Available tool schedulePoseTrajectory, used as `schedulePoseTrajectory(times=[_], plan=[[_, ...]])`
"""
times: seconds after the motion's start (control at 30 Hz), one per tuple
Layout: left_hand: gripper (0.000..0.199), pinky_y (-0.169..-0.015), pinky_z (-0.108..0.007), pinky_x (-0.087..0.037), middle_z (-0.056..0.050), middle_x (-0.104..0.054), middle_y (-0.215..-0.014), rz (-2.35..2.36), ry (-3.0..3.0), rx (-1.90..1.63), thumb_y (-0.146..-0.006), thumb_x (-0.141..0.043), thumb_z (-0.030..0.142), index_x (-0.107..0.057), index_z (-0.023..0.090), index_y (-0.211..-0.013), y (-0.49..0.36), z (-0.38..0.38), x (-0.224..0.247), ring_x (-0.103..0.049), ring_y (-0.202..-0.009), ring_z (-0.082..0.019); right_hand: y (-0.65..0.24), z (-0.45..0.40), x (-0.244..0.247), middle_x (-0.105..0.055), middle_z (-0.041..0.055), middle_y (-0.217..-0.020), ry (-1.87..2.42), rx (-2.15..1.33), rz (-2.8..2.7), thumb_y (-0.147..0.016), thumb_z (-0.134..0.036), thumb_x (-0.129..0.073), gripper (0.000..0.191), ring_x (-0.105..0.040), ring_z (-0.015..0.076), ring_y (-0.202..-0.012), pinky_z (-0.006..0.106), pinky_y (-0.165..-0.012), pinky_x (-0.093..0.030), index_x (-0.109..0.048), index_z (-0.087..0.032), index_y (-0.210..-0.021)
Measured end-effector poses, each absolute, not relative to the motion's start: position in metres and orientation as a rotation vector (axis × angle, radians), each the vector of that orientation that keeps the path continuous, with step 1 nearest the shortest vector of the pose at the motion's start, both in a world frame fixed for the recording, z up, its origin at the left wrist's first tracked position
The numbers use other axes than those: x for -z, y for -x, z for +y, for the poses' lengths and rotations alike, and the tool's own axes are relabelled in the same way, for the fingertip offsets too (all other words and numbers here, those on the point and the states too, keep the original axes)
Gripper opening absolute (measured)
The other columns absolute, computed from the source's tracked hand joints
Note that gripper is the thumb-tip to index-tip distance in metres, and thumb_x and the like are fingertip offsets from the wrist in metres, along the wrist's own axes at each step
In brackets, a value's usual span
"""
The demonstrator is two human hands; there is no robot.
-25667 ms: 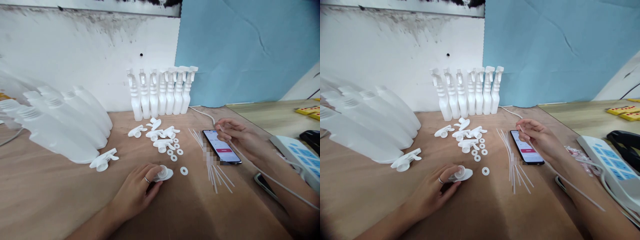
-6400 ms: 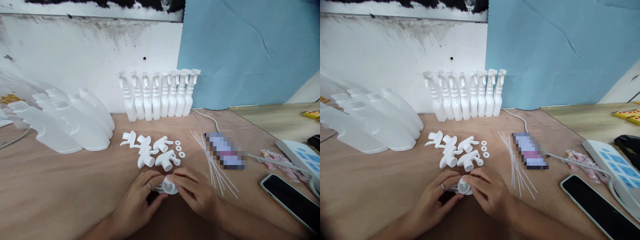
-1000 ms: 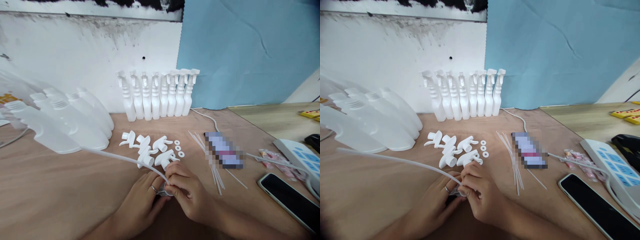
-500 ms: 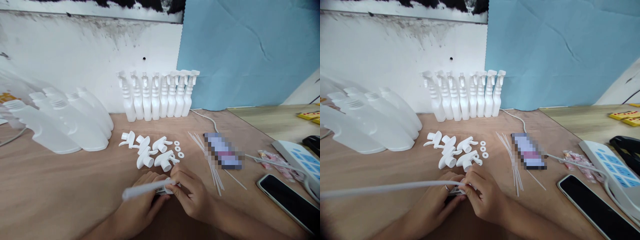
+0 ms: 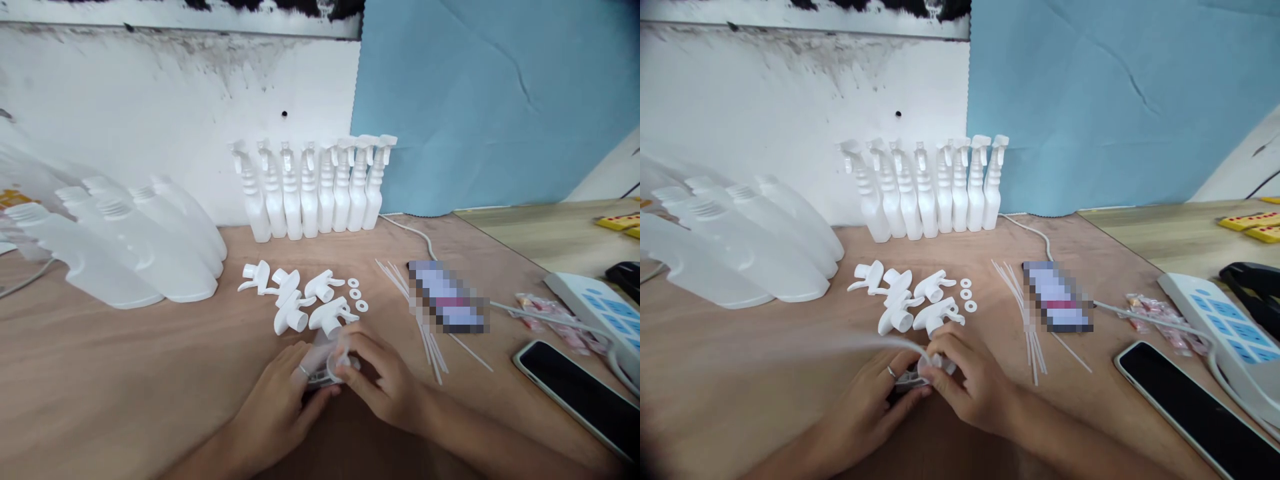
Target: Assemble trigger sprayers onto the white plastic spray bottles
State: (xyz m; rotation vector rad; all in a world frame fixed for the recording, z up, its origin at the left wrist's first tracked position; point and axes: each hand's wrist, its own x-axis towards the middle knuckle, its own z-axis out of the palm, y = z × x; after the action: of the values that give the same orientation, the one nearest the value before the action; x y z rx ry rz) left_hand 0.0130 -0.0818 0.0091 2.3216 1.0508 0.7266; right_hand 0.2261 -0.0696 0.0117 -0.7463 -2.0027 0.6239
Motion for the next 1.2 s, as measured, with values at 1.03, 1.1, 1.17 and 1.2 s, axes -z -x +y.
schedulePoseTrajectory(times=[1.03,1.1,1.17,1.2], plan=[[0.105,-0.121,-0.05,-0.024,-0.018,-0.034,-0.154,2.383,-2.279,-1.346,-0.077,-0.078,0.047,-0.016,0.011,-0.153,0.136,-0.002,-0.033,-0.03,-0.143,-0.035,-0.277,-0.046,-0.021,-0.069,0.0126,-0.103,0.636,0.14,-2.002,-0.086,-0.016,-0.065,0.056,-0.067,0.0285,-0.092,0.049,-0.081,-0.052,-0.051,-0.022,-0.14],[0.102,-0.119,-0.05,-0.027,-0.016,-0.035,-0.153,2.37,-2.231,-1.332,-0.077,-0.079,0.045,-0.018,0.014,-0.152,0.134,-0.001,-0.03,-0.029,-0.143,-0.035,-0.277,-0.046,-0.021,-0.069,0.0118,-0.101,0.645,0.139,-1.988,-0.087,-0.017,-0.064,0.054,-0.067,0.028,-0.09,0.048,-0.08,-0.053,-0.052,-0.023,-0.139],[0.099,-0.119,-0.048,-0.03,-0.016,-0.032,-0.153,2.364,-2.172,-1.353,-0.078,-0.079,0.045,-0.019,0.015,-0.151,0.134,-0.001,-0.028,-0.028,-0.144,-0.033,-0.277,-0.045,-0.02,-0.07,0.0112,-0.101,0.662,0.12,-1.97,-0.086,-0.018,-0.065,0.053,-0.067,0.0284,-0.091,0.049,-0.081,-0.053,-0.054,-0.024,-0.138],[0.098,-0.119,-0.047,-0.03,-0.017,-0.03,-0.152,2.354,-2.151,-1.382,-0.078,-0.078,0.045,-0.019,0.013,-0.15,0.134,-0.001,-0.028,-0.028,-0.144,-0.032,-0.277,-0.045,-0.019,-0.07,0.0114,-0.102,0.666,0.104,-1.957,-0.085,-0.018,-0.066,0.054,-0.067,0.029,-0.092,0.049,-0.082,-0.053,-0.054,-0.024,-0.137]])
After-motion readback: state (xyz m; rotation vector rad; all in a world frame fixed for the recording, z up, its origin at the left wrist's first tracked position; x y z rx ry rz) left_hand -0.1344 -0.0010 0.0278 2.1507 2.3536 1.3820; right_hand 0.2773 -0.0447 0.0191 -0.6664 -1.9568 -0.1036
